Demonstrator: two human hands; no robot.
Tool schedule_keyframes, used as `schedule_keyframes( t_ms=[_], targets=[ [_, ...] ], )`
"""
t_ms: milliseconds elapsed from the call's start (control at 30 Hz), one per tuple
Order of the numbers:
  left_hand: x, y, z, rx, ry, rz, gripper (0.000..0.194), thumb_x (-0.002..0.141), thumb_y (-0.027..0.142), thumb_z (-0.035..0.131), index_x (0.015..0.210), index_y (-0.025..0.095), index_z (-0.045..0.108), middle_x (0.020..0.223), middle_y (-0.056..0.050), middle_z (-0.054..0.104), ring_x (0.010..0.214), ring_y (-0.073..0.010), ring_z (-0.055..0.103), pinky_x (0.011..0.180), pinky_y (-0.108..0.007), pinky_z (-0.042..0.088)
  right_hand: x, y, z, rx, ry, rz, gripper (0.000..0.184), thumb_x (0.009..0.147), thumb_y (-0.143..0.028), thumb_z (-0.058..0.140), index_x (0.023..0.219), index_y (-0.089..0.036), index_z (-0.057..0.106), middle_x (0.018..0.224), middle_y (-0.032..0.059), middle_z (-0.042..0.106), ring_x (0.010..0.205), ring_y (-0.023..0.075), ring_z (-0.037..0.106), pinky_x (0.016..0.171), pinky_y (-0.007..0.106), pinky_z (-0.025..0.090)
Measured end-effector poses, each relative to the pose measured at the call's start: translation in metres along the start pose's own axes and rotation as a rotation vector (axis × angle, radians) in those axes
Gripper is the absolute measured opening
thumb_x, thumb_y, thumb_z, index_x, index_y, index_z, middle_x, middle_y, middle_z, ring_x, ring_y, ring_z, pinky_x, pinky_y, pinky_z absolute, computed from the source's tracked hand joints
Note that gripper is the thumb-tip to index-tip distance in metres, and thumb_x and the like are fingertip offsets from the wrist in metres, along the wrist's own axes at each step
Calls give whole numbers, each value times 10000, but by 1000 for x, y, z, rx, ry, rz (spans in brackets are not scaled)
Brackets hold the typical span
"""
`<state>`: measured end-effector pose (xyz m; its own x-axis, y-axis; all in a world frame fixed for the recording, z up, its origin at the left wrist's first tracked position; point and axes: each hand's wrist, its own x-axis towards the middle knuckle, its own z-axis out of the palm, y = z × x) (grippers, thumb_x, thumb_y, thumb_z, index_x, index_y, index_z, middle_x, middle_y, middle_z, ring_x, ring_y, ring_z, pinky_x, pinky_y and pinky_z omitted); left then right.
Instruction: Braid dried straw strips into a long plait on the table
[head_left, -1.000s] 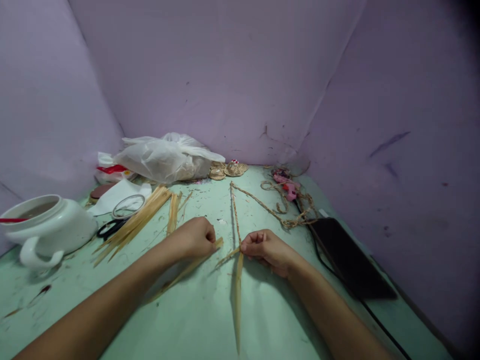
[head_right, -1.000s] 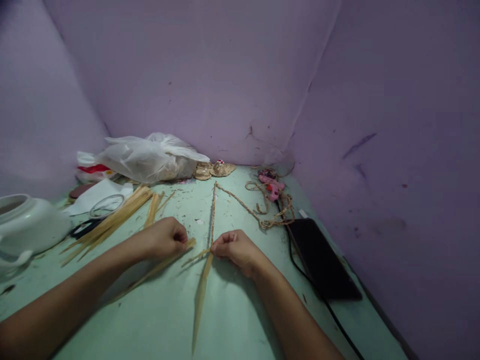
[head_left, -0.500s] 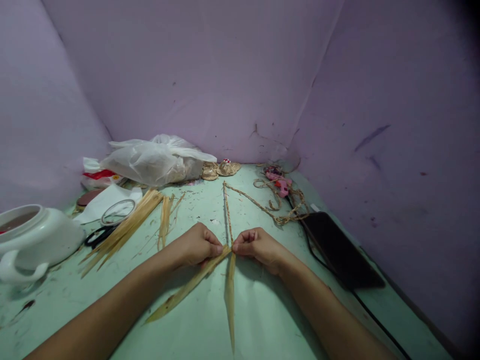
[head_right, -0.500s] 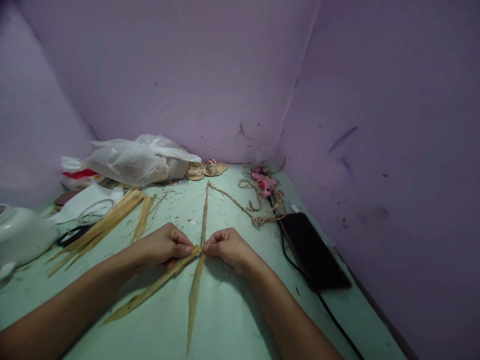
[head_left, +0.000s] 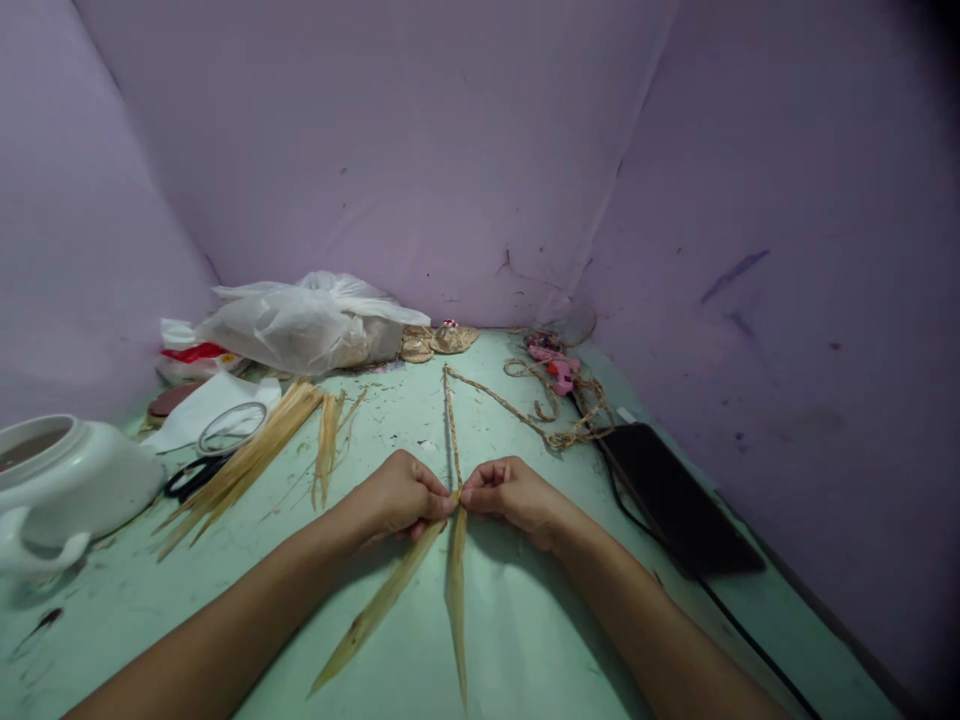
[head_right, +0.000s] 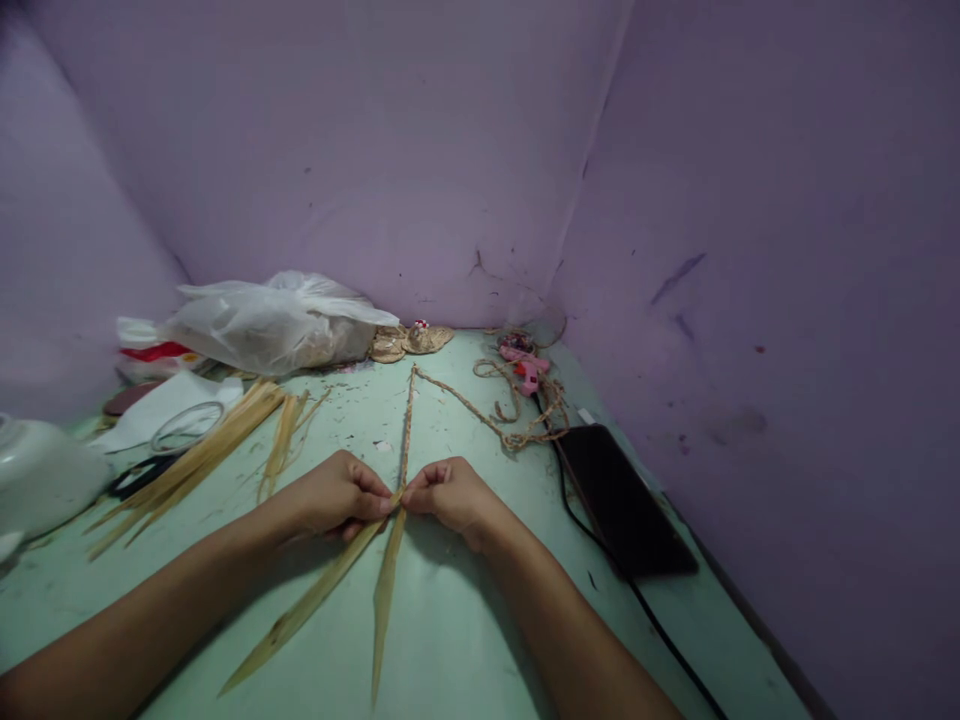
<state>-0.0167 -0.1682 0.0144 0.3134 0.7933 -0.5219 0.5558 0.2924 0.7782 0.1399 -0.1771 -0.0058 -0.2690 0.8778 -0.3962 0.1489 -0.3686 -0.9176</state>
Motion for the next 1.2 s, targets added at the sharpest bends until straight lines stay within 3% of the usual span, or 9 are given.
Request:
schedule_keyframes(
  t_ms=[200,367,567,700,833,967,1067,1200],
  targets=[
    [5,1,4,-47,90,50,55,494,143,562,481,90,570,347,47,378,350,-32,282,371,-186,199,0,1,4,12,-2,-5,65,566,-177,578,558,-115,561,437,-23,516,351,25,300,393,194,187],
    [6,1,-1,-72,-18,-57,124,518,184,531,558,95,609,300,46,362,274,-49,261,302,-187,138,-2,2,9,69,2,-30,83,561,-199,573,553,-118,559,464,-5,554,389,38,357,414,184,225],
    [-4,9,4,-324,-104,-85,113,545,158,526,525,60,580,431,-41,528,362,-77,458,352,-181,347,-6,-2,14,68,48,14,48,579,-145,527,535,-128,533,418,-34,511,339,25,305,387,183,207],
    [-3,7,8,-305,-65,-99,99,562,114,490,483,75,537,406,-42,520,352,-92,472,357,-195,367,-5,1,14,34,93,58,36,580,-142,526,545,-140,520,386,-56,452,317,26,278,357,190,160],
    [1,1,9,-167,42,-64,127,589,159,540,485,105,493,352,12,460,281,-56,372,286,-165,240,-3,4,13,30,81,56,53,572,-161,550,545,-137,512,380,-68,410,309,17,234,341,194,112],
    [0,2,11,-114,146,-13,95,599,153,563,657,128,491,358,57,456,255,-50,347,278,-153,211,-2,6,12,61,56,37,48,568,-177,547,572,-142,514,405,-60,447,304,22,257,331,194,116],
    [-3,4,14,-260,57,-7,194,606,87,504,796,127,487,409,50,493,275,-58,381,279,-148,235,-2,5,13,87,34,14,24,553,-161,515,561,-141,503,442,-38,505,307,25,304,334,188,144],
    [-3,5,15,-437,-80,-59,159,581,75,504,734,117,494,450,24,509,361,-79,475,327,-163,352,-3,5,14,121,-5,5,31,540,-163,502,556,-136,504,456,-20,541,305,23,310,338,186,143]
  ],
)
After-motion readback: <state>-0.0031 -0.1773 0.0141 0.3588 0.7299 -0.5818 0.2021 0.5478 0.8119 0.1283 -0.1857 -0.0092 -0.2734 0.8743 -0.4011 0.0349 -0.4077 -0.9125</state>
